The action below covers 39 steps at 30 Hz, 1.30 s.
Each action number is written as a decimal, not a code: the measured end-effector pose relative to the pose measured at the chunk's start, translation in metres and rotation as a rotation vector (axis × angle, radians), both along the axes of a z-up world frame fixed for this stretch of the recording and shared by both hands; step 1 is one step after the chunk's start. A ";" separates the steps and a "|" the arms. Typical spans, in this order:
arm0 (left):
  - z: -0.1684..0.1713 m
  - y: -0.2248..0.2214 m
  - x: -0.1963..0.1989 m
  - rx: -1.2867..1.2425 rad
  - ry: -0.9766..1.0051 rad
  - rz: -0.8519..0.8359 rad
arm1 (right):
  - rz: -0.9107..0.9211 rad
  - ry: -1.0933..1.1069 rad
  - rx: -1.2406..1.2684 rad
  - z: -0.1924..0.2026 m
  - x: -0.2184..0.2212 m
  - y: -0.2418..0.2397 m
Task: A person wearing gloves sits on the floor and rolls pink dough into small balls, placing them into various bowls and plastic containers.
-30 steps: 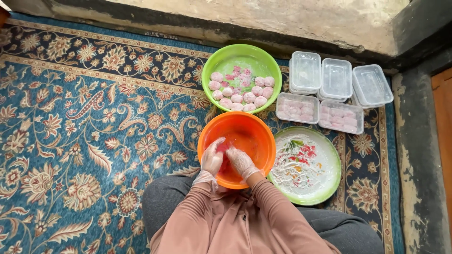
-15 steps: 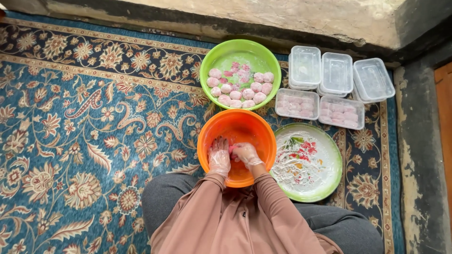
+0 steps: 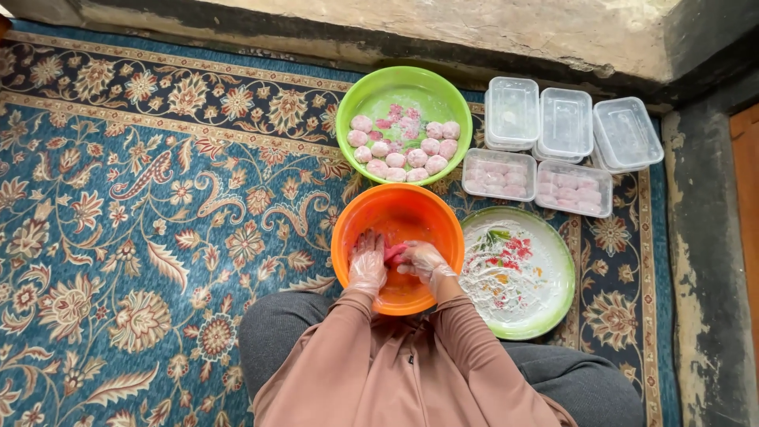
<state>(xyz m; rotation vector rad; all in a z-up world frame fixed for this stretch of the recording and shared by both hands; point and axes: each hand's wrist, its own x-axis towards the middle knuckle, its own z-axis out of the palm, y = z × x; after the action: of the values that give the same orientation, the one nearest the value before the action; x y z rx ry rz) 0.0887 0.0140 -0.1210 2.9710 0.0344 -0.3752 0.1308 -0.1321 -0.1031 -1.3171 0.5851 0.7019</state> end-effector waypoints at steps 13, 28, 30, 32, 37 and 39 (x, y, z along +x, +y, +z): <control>0.025 -0.013 -0.006 -0.047 0.027 0.060 | 0.068 -0.238 -0.298 -0.026 0.005 0.022; 0.051 -0.014 -0.004 -0.058 0.107 0.078 | 0.129 -0.191 -0.169 -0.007 0.006 -0.009; 0.057 -0.014 -0.005 -0.058 0.119 0.069 | 0.221 -0.276 -0.242 0.015 0.007 -0.009; 0.065 -0.016 -0.007 -0.027 0.115 0.064 | 0.582 -0.388 -0.461 0.032 0.010 -0.008; 0.059 -0.014 -0.002 -0.087 0.151 0.075 | 0.595 -0.433 -0.482 -0.002 0.008 -0.002; 0.066 -0.014 -0.002 -0.090 0.157 0.077 | 0.614 -0.500 -0.542 -0.003 0.002 0.005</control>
<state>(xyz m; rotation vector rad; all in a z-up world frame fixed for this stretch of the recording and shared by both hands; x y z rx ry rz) 0.0866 -0.0003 -0.0548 2.8360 0.1444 -0.5822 0.1327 -0.1267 -0.1058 -2.1376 -0.0670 0.6830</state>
